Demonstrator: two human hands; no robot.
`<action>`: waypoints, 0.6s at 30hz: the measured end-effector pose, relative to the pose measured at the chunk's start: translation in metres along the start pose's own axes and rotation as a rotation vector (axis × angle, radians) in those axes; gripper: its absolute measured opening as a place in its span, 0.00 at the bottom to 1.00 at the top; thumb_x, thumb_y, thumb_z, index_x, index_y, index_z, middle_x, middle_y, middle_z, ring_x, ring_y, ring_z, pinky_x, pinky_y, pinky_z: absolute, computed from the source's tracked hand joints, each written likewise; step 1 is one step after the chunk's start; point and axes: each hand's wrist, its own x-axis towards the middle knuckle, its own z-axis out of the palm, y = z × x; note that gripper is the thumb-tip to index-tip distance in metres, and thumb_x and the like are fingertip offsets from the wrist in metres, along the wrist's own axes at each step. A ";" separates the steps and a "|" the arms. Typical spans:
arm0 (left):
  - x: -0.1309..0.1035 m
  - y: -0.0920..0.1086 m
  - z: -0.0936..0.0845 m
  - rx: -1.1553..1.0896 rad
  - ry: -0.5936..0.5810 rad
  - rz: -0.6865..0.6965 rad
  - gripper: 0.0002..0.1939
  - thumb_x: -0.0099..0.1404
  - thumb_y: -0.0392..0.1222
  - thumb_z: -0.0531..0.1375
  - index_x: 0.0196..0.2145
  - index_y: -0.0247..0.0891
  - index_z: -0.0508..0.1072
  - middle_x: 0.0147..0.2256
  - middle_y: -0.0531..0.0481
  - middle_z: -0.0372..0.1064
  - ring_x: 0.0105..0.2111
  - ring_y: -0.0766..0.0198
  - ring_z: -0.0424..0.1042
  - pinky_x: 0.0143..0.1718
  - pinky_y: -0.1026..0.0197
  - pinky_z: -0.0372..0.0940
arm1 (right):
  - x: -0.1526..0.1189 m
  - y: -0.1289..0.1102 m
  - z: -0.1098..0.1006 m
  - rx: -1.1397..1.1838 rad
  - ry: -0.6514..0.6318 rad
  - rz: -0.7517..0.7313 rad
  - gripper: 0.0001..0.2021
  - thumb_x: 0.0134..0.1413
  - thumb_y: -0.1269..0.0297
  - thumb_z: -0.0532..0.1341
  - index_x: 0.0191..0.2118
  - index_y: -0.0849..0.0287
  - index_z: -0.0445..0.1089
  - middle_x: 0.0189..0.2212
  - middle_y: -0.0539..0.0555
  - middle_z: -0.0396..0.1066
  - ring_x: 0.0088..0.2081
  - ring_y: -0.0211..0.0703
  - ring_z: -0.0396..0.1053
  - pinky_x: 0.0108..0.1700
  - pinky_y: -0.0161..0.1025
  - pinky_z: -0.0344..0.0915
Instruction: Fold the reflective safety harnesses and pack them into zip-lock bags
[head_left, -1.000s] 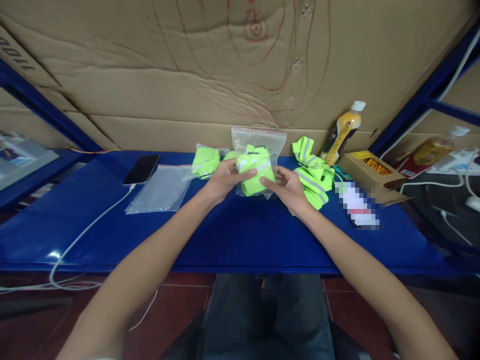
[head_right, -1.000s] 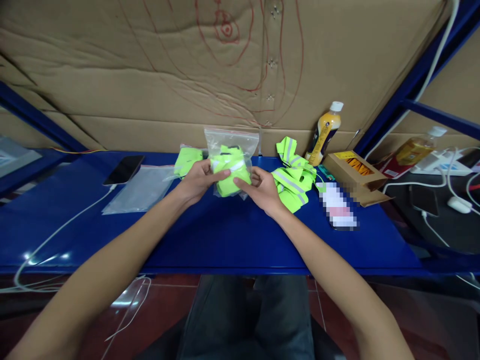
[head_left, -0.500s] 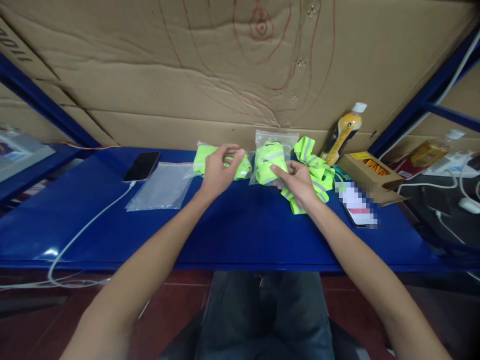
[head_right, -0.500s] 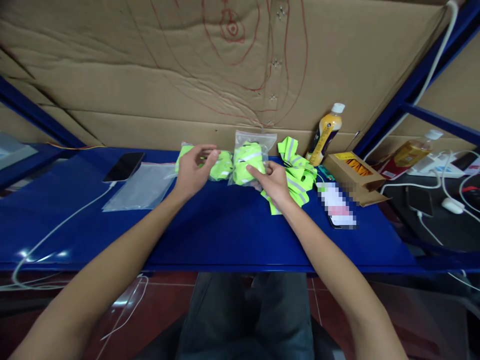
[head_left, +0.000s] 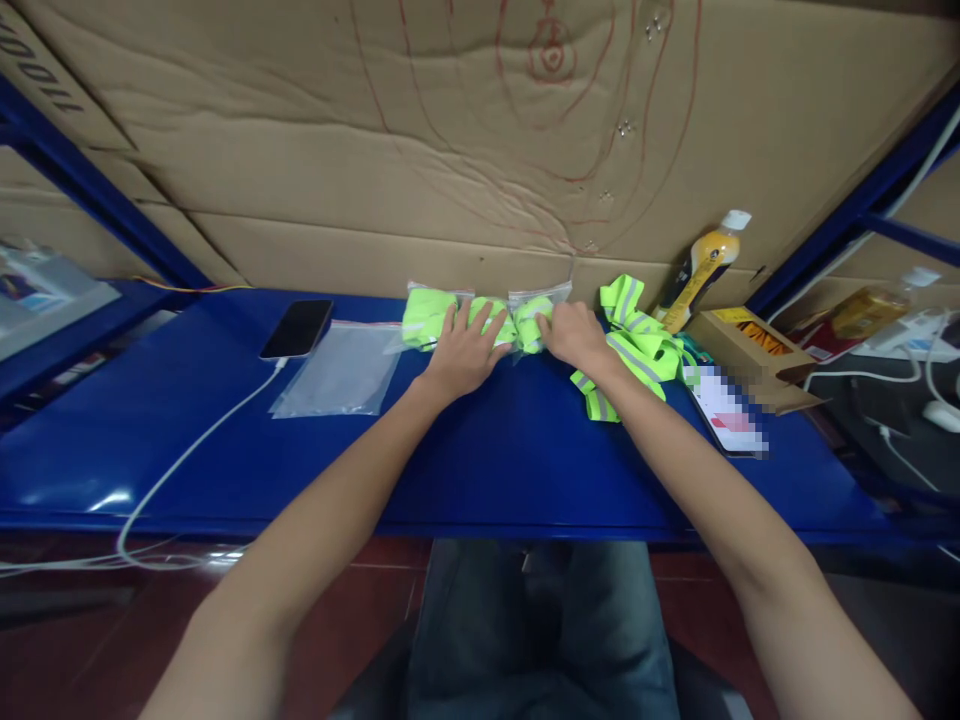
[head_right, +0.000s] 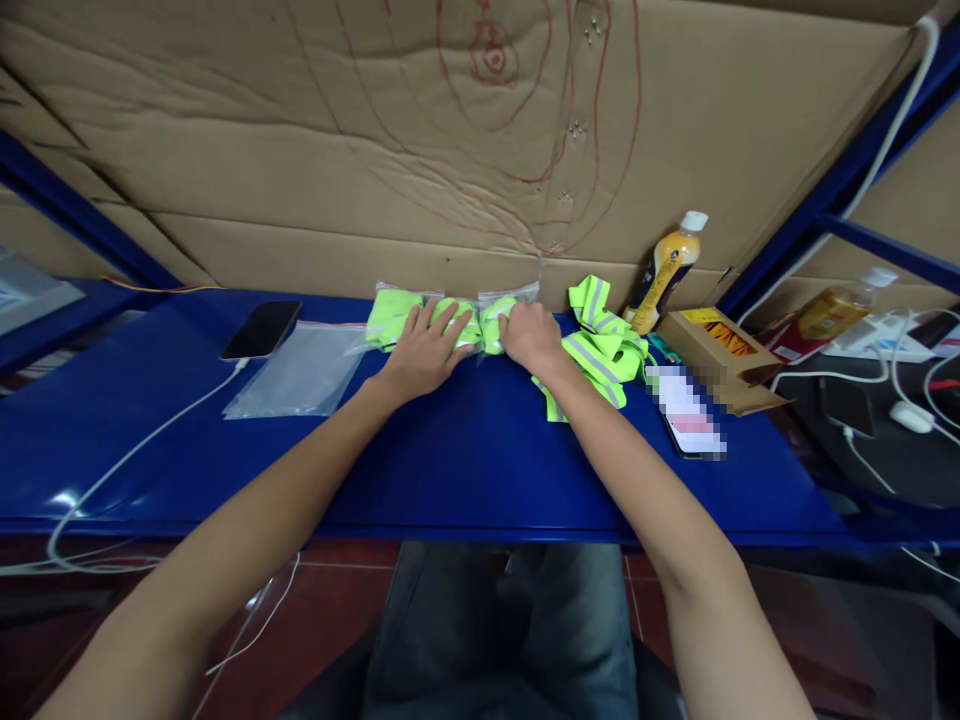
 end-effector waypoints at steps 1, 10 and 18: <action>0.000 0.000 0.001 0.009 0.004 0.007 0.35 0.82 0.57 0.51 0.77 0.35 0.62 0.77 0.31 0.54 0.79 0.28 0.42 0.78 0.27 0.35 | -0.002 -0.002 -0.005 -0.052 0.022 -0.021 0.14 0.68 0.60 0.68 0.47 0.69 0.81 0.50 0.77 0.78 0.59 0.73 0.75 0.64 0.61 0.69; 0.000 0.007 -0.002 0.086 -0.039 -0.011 0.34 0.83 0.52 0.49 0.79 0.32 0.59 0.78 0.30 0.50 0.79 0.25 0.43 0.77 0.25 0.36 | -0.019 0.041 -0.096 -0.637 -0.342 -0.020 0.37 0.59 0.41 0.74 0.64 0.63 0.75 0.60 0.72 0.77 0.62 0.72 0.74 0.59 0.55 0.72; 0.001 0.014 -0.009 0.156 -0.097 -0.045 0.34 0.83 0.52 0.49 0.79 0.34 0.58 0.78 0.32 0.51 0.78 0.28 0.46 0.78 0.28 0.38 | -0.014 0.081 -0.106 -0.595 -0.316 -0.158 0.21 0.65 0.59 0.68 0.60 0.60 0.80 0.57 0.68 0.80 0.61 0.68 0.77 0.58 0.50 0.71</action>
